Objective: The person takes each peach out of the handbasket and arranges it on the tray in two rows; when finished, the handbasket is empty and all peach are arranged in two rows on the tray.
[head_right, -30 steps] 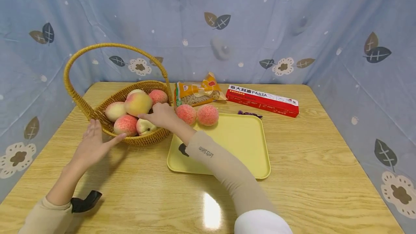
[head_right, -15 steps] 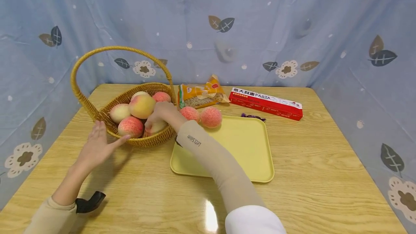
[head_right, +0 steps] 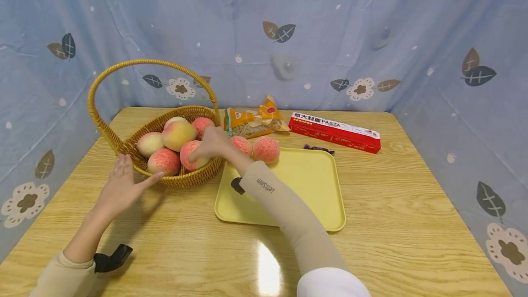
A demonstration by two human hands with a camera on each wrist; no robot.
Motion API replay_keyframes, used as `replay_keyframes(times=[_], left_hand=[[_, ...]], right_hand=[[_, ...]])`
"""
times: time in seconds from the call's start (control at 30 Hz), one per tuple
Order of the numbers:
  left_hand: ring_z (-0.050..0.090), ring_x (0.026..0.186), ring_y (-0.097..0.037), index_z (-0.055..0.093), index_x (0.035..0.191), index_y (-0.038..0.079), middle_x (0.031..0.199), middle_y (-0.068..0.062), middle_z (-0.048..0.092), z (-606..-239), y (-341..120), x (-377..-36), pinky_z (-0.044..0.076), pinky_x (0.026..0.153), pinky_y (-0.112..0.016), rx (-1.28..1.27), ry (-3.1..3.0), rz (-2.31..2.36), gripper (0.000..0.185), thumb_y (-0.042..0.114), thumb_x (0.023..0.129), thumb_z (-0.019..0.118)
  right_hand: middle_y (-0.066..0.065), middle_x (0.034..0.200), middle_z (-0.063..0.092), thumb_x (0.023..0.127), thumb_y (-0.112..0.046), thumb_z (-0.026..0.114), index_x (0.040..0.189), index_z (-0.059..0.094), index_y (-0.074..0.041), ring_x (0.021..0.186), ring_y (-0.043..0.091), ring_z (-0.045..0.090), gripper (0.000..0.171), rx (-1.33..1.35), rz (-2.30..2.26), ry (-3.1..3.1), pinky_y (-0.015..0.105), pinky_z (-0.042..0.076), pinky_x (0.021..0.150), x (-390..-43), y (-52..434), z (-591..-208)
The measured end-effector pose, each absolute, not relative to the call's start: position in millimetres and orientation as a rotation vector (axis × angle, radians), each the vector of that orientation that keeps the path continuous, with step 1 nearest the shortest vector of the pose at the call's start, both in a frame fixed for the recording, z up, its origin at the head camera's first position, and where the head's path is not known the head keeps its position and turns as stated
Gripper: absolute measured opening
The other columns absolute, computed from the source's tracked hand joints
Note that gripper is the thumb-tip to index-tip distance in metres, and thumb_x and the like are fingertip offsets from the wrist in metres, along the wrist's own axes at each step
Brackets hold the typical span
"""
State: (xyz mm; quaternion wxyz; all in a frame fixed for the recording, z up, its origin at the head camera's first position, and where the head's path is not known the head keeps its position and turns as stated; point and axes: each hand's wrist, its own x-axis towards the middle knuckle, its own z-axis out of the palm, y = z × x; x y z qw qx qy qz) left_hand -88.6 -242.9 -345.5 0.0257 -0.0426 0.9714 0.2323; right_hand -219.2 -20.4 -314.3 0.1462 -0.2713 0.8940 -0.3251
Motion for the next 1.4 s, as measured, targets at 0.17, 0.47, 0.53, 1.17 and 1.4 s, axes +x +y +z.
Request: replay_keyframes(times=[0.17,0.47,0.53,1.17,1.4], left_hand=[[-0.008,0.139,-0.055,-0.008,0.142,-0.022,0.149,-0.039,-0.017,-345,-243,-87,0.002,0.113,-0.064,-0.126,3.015,0.731,0.117,0.069,0.091,0.044],[-0.009,0.139,-0.054,-0.008,0.143,-0.021,0.149,-0.039,-0.017,-345,-243,-87,0.001,0.113,-0.064,-0.118,3.016,0.744,0.117,0.07,0.091,0.044],[-0.01,0.139,-0.054,-0.008,0.142,-0.021,0.149,-0.039,-0.017,-345,-243,-87,0.0,0.113,-0.064,-0.116,3.015,0.745,0.117,0.07,0.091,0.044],[-0.01,0.139,-0.054,-0.009,0.142,-0.021,0.148,-0.039,-0.018,-346,-244,-87,0.001,0.112,-0.064,-0.115,3.019,0.738,0.116,0.069,0.091,0.042],[-0.009,0.139,-0.055,-0.009,0.142,-0.021,0.148,-0.039,-0.018,-345,-243,-88,0.001,0.112,-0.065,-0.112,3.015,0.736,0.116,0.07,0.091,0.042]], right_hand=[[-0.004,0.065,0.051,0.073,-0.021,0.077,0.083,0.061,-0.01,0.057,0.007,0.039,0.022,-0.685,-1.247,2.435,0.022,0.035,0.052,-219,-4,-315],[0.015,0.122,0.064,0.078,-0.001,0.077,0.127,0.053,0.0,0.112,0.025,0.062,0.055,-0.504,-1.807,2.057,0.033,0.054,0.088,-211,31,-313],[0.018,0.124,0.062,0.078,0.004,0.075,0.128,0.052,0.002,0.116,0.027,0.06,0.055,-0.514,-1.898,2.018,0.034,0.053,0.091,-208,38,-310],[0.02,0.12,0.061,0.075,0.014,0.073,0.125,0.052,0.008,0.105,0.016,0.064,0.055,-0.325,-2.087,2.24,0.028,0.056,0.084,-197,131,-317],[0.002,0.104,0.064,0.073,0.016,0.074,0.114,0.054,0.004,0.094,0.007,0.066,0.047,-0.185,-2.16,2.267,0.025,0.057,0.08,-194,168,-336]])
